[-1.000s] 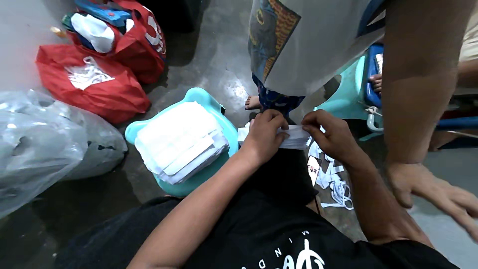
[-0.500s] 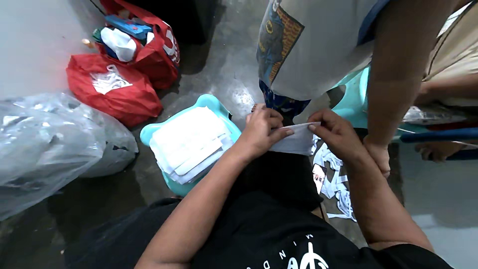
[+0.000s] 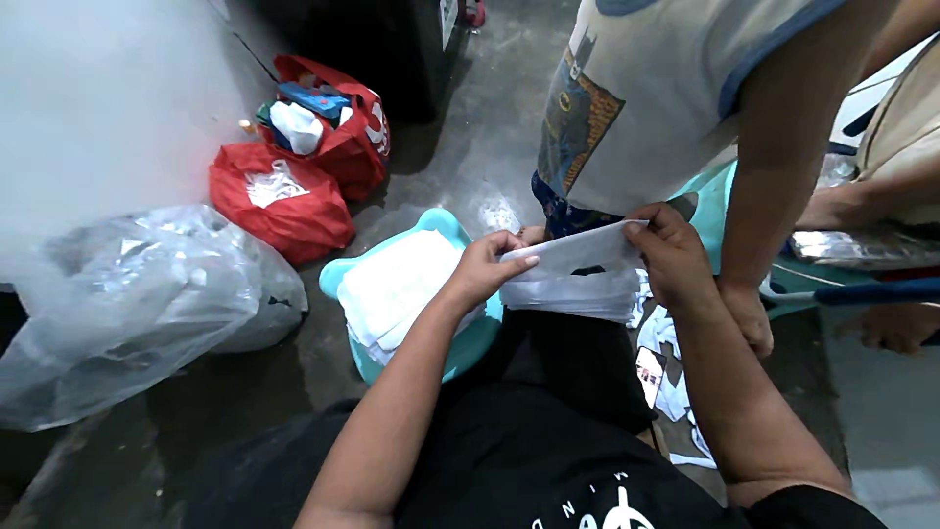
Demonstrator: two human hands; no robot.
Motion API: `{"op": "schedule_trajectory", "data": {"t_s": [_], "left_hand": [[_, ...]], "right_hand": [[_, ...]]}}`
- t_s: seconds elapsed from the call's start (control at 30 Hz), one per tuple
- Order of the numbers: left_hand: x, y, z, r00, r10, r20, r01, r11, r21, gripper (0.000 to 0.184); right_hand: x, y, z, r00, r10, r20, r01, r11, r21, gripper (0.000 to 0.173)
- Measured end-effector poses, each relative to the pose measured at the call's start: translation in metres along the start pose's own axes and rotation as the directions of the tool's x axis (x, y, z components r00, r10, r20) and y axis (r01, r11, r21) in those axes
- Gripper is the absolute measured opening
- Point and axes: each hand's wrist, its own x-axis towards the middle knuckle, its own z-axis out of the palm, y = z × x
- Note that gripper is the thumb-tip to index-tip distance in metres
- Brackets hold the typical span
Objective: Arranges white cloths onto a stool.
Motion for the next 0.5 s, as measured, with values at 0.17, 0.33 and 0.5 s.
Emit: {"op": "schedule_trajectory", "data": {"t_s": [0.17, 0.33, 0.5], "left_hand": [[0.004, -0.010, 0.001, 0.992, 0.040, -0.118, -0.043, 0.999, -0.026, 0.016], [0.000, -0.005, -0.004, 0.973, -0.005, -0.232, -0.033, 0.987, -0.158, 0.012], [-0.011, -0.003, -0.023, 0.945, 0.016, -0.326, -0.093, 0.971, -0.219, 0.016]], "right_hand": [[0.010, -0.004, 0.006, 0.992, -0.124, 0.013, 0.125, 0.984, -0.124, 0.012], [0.020, -0.016, 0.018, 0.979, -0.203, 0.020, 0.204, 0.973, -0.111, 0.014], [0.035, -0.030, 0.042, 0.976, -0.212, 0.044, 0.213, 0.977, -0.019, 0.015]]}}
